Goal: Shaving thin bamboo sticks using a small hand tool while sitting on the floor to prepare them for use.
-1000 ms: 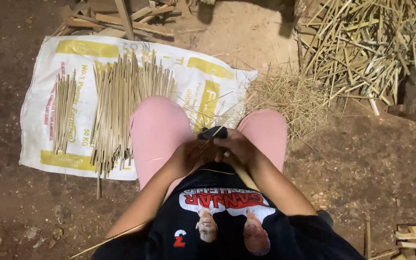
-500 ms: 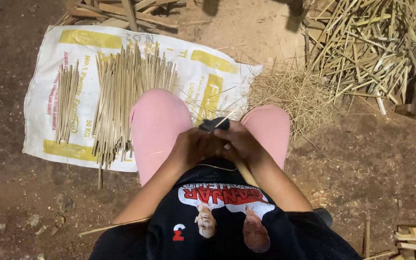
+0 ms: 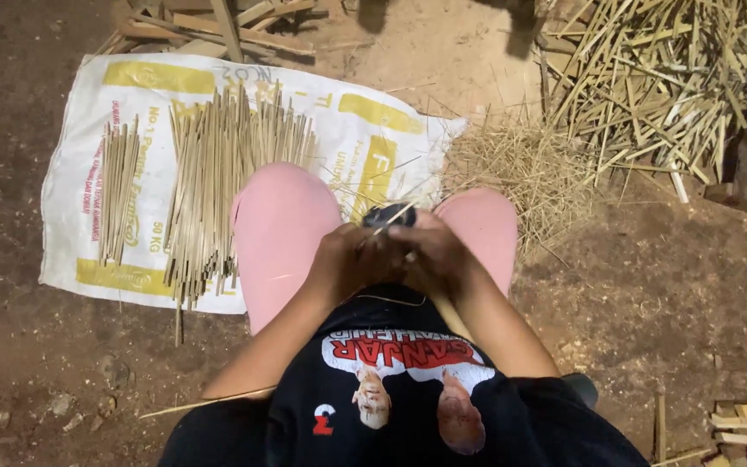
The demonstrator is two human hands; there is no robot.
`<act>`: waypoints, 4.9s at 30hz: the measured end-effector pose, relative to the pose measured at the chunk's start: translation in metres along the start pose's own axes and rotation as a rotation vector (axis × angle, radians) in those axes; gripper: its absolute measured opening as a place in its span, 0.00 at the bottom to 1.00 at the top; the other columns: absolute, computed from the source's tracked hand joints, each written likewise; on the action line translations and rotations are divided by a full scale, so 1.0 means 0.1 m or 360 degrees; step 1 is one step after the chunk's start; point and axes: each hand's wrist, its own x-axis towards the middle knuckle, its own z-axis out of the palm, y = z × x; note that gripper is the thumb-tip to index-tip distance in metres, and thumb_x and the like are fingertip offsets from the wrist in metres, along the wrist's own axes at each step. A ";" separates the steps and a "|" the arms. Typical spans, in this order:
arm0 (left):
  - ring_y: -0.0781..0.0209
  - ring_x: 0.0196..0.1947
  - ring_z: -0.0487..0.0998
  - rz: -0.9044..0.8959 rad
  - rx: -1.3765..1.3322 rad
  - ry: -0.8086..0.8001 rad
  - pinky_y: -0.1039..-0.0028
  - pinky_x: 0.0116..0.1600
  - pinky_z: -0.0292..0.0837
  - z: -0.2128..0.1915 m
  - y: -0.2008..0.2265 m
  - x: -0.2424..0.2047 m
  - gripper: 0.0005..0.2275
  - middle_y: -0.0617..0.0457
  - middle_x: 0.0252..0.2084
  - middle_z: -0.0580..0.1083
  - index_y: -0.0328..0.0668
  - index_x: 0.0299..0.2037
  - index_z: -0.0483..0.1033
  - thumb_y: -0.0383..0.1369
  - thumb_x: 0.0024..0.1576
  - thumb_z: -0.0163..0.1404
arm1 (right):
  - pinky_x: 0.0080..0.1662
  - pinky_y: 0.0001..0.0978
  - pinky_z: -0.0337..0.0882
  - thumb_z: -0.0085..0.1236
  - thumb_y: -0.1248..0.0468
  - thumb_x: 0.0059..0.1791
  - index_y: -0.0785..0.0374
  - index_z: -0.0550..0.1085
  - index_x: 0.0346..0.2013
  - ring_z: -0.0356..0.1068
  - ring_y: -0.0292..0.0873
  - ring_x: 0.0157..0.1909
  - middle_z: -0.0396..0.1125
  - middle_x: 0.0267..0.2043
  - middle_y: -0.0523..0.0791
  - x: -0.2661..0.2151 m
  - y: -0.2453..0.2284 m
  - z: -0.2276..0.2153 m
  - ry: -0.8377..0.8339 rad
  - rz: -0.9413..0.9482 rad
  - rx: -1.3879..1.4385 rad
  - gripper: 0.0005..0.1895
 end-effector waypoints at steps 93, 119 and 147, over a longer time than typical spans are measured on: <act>0.53 0.40 0.82 0.0128 -0.0543 -0.0256 0.65 0.49 0.76 -0.34 -0.81 -0.18 0.08 0.52 0.35 0.81 0.47 0.38 0.86 0.24 0.54 0.55 | 0.23 0.42 0.78 0.63 0.68 0.50 0.66 0.73 0.36 0.76 0.48 0.22 0.72 0.29 0.52 0.74 -0.44 -1.89 0.0379 -0.0581 -0.0079 0.06; 0.54 0.31 0.79 0.0327 -0.0313 0.0008 0.69 0.40 0.76 -0.28 -0.63 -0.13 0.07 0.55 0.29 0.77 0.51 0.37 0.85 0.27 0.54 0.55 | 0.22 0.36 0.74 0.64 0.68 0.51 0.62 0.72 0.37 0.78 0.50 0.25 0.72 0.31 0.51 1.14 -0.30 -2.25 0.0357 -0.0574 0.0058 0.07; 0.51 0.25 0.78 0.0321 -0.0325 0.0027 0.66 0.34 0.75 -0.85 -1.11 -0.45 0.05 0.49 0.24 0.76 0.48 0.39 0.86 0.28 0.55 0.57 | 0.20 0.34 0.74 0.58 0.72 0.50 0.65 0.76 0.40 0.76 0.47 0.22 0.73 0.32 0.52 1.21 -0.01 -1.87 -0.0001 -0.0414 0.0089 0.04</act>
